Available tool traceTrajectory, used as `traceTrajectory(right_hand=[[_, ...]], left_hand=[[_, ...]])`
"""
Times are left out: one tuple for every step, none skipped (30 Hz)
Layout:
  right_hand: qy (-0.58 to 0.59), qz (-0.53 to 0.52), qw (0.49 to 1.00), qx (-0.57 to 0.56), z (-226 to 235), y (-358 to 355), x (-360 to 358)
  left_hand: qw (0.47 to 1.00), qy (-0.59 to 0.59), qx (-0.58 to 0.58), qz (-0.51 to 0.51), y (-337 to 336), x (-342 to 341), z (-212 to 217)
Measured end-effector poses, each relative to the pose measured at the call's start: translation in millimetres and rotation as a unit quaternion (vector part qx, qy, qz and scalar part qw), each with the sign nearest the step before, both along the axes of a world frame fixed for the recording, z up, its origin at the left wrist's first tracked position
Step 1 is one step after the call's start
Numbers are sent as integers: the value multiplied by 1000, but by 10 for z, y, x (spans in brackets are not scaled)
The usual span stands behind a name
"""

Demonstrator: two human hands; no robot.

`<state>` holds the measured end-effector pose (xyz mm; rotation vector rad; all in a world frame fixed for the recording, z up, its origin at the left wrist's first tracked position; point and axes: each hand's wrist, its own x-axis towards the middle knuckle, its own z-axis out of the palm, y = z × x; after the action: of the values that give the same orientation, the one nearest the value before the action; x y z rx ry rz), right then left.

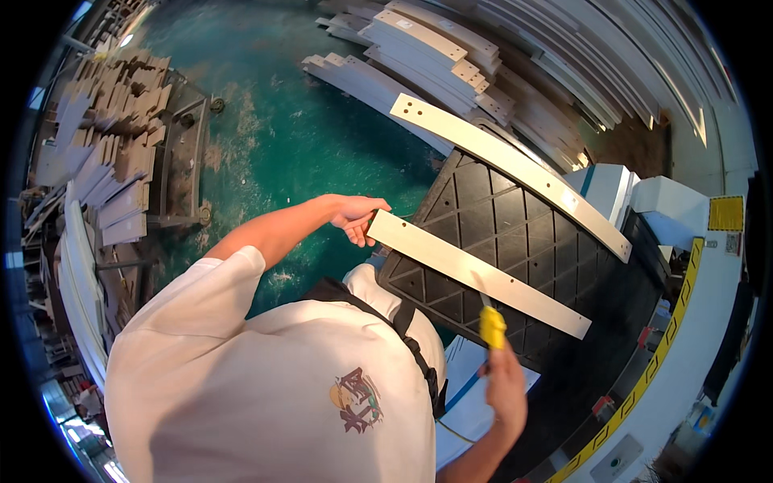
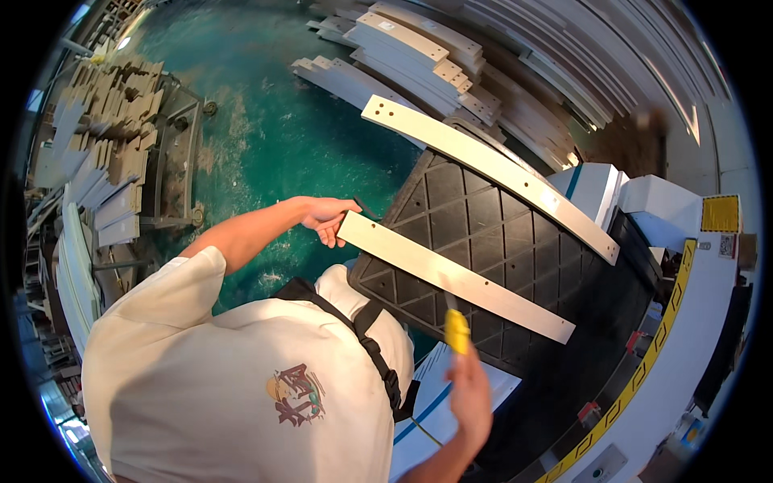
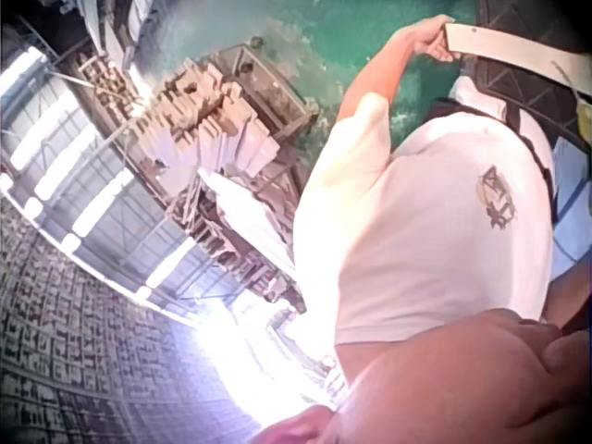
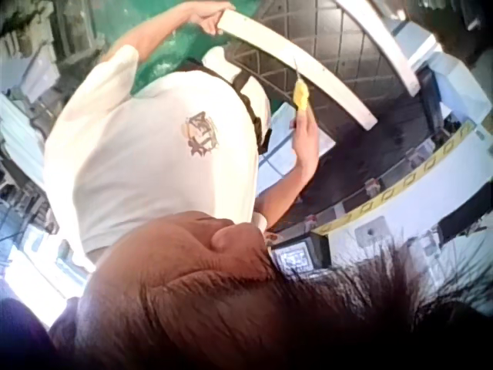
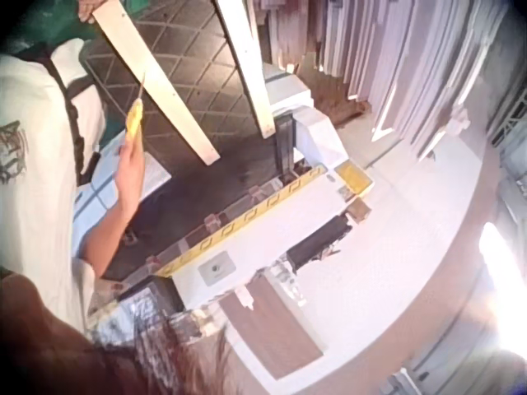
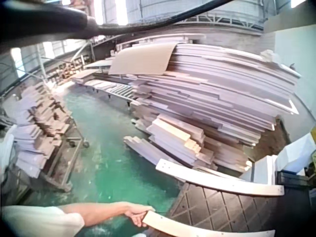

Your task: The person picks up wood pieces, places them on a machine surface, and uses an air nozzle to blow dust off the surfaces and edges.

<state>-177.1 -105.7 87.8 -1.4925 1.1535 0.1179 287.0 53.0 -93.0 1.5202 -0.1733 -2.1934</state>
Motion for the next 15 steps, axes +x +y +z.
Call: traceTrajectory(right_hand=[[-9,44,998,35,185,124,363],[-29,108,994,14,63,245,503],[-9,146,989,35,339,299,866],[8,163,985,47,399,334,1051],[23,182,981,58,422,349,1146],[25,181,981,57,423,349,1149],[35,187,981,31,415,349,1154],[46,192,980,5,410,348,1160],[48,191,980,6,406,349,1114],[31,203,979,11,403,350,1026],[14,215,976,15,404,354,960],[16,214,977,16,420,361,928],[20,209,978,5,454,367,904],[24,203,979,-5,486,366,894],[26,200,979,-5,515,348,897]], left_hand=[[1000,10,-2,-8,12,16,-35],[999,23,-8,-20,-17,1,-64],[1000,25,-7,-13,4,-8,-107],[999,31,-1,-22,-24,-2,-131],[999,37,7,-30,-23,12,-140],[999,38,5,-31,-31,15,-136],[999,40,0,-32,-29,23,-129],[998,43,-4,-34,-25,33,-122],[998,46,-4,-35,-33,25,-97],[999,40,-8,-28,-36,25,-70],[999,34,-12,-21,-38,24,-44],[999,36,-11,-22,-56,24,0],[999,24,-9,-29,-85,20,51],[999,12,-7,-38,-107,19,70],[999,13,-7,-40,-118,26,65]])
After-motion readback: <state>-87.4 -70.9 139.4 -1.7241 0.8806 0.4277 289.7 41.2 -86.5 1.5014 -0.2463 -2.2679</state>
